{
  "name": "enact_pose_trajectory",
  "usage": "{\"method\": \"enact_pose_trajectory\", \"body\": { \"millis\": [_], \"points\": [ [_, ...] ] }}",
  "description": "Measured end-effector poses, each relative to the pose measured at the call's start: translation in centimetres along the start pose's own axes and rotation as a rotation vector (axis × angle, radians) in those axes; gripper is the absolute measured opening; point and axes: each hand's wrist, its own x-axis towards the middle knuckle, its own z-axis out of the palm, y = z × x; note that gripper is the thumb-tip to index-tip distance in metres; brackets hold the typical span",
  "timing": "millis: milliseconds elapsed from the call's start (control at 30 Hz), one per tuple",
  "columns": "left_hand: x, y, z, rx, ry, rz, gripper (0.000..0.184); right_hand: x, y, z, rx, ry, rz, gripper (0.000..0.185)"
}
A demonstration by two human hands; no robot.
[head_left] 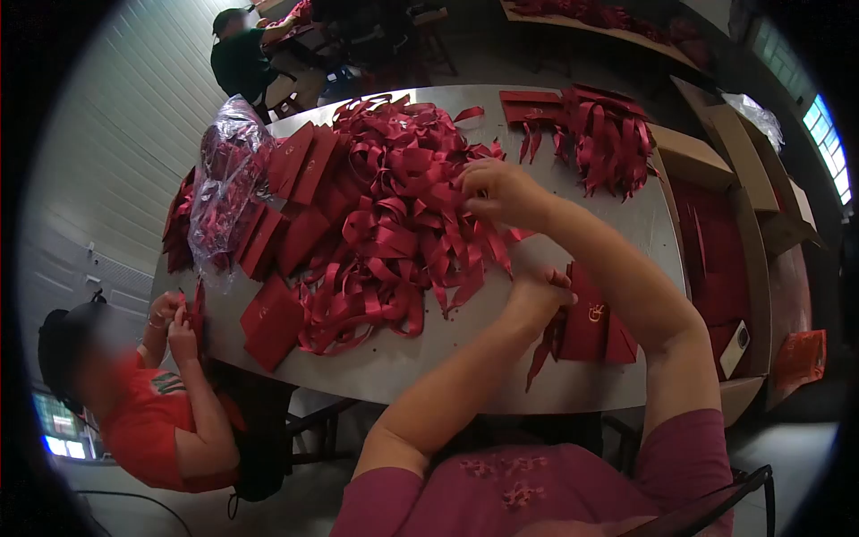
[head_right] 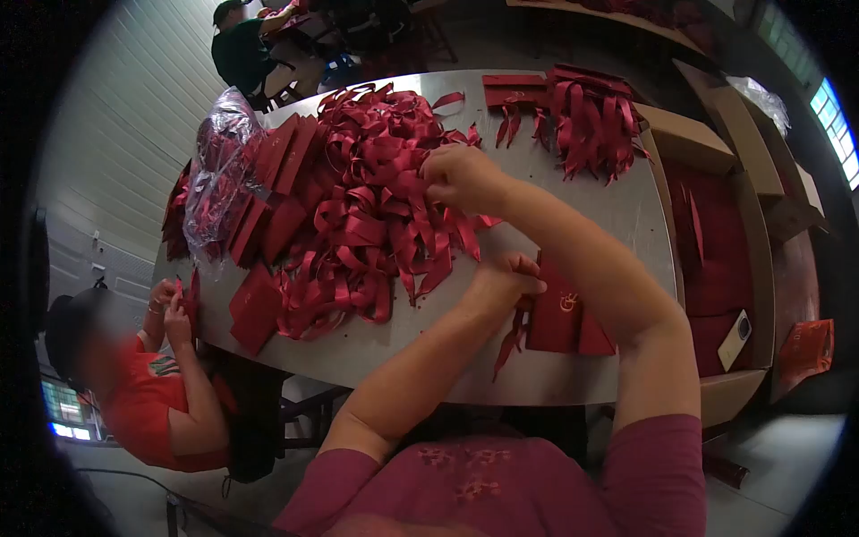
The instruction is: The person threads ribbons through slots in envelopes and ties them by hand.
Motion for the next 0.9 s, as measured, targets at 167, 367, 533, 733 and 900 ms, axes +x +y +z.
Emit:
{"method": "enact_pose_trajectory", "body": {
  "millis": [167, 367, 533, 733, 900],
  "points": [
    [-0.1, 0.4, -0.2, 0.035, 0.044, -0.027, 0.012, -8.0, 0.1, -8.3, 0.129, -0.053, 0.364, 0.014],
    [0.9, -0.9, -0.8, 0.086, -0.032, -0.054, 0.041, -17.7, 1.6, -11.6, 0.063, -0.133, 0.691, 0.018],
    [0.1, 0.7, -0.7, 0.062, -0.028, -0.155, 0.037, -18.1, 0.9, -10.9, -0.296, 0.177, 0.498, 0.017],
    [-0.4, 1.4, -0.2, -0.037, -0.004, -0.209, 0.037, -14.9, 0.4, -8.5, -0.172, 0.067, 0.331, 0.012],
    [-0.2, 1.2, -0.6, 0.012, 0.0, -0.201, 0.038, -12.7, 1.5, -6.3, -0.44, -0.14, 0.34, 0.014]
  ]
}}
